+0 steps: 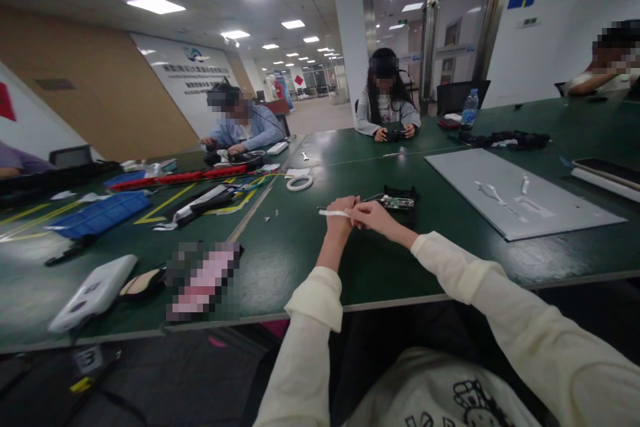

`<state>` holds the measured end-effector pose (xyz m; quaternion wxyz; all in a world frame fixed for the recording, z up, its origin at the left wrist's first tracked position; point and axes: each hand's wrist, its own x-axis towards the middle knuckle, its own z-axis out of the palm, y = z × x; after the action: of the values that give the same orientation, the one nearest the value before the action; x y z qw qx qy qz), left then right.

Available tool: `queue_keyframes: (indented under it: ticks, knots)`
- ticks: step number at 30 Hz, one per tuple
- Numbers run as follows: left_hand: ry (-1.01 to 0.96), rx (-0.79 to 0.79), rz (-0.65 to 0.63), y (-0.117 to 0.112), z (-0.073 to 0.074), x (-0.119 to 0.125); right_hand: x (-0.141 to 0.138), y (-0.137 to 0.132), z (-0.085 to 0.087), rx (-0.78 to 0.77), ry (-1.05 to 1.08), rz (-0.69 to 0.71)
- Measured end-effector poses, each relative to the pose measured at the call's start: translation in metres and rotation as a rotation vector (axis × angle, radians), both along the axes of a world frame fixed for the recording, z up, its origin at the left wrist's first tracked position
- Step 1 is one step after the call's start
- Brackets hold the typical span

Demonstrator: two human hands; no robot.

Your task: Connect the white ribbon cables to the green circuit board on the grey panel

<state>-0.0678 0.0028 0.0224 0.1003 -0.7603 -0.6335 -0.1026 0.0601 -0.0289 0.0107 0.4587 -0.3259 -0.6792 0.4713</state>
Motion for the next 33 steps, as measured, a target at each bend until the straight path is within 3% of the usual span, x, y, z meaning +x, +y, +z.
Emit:
queue_keyframes:
  ticks: [4, 7, 10, 14, 19, 23, 28, 30, 33]
  knots:
    - [0.009, -0.05, 0.03, 0.002, -0.002, 0.004, -0.005, 0.004, -0.019, 0.193, -0.33, -0.191]
    - [-0.017, -0.041, 0.019, 0.003, -0.005, 0.003, -0.004, 0.006, -0.021, 0.172, -0.436, -0.189]
    - [-0.061, -0.006, 0.012, 0.003, -0.007, 0.003, 0.0, 0.004, -0.018, 0.098, -0.459, -0.132]
    - [-0.131, 0.012, 0.03, 0.003, -0.007, -0.002, 0.016, 0.01, -0.014, 0.131, -0.473, -0.078]
    - [-0.199, 0.04, 0.047, 0.002, -0.01, -0.008, 0.039, 0.027, -0.015, 0.104, -0.34, -0.247]
    - [-0.199, 0.026, 0.013, 0.002, -0.012, -0.006, 0.039, 0.03, -0.009, -0.099, -0.003, -0.076]
    - [-0.214, 0.027, -0.018, 0.001, -0.016, -0.004, 0.025, 0.015, 0.01, -0.14, 0.358, 0.109]
    - [-0.223, -0.002, -0.065, 0.003, -0.018, -0.003, 0.018, 0.009, 0.011, -0.139, 0.35, 0.185]
    - [-0.228, -0.095, -0.162, 0.01, -0.021, -0.002, 0.007, 0.003, 0.002, -0.128, 0.123, 0.302]
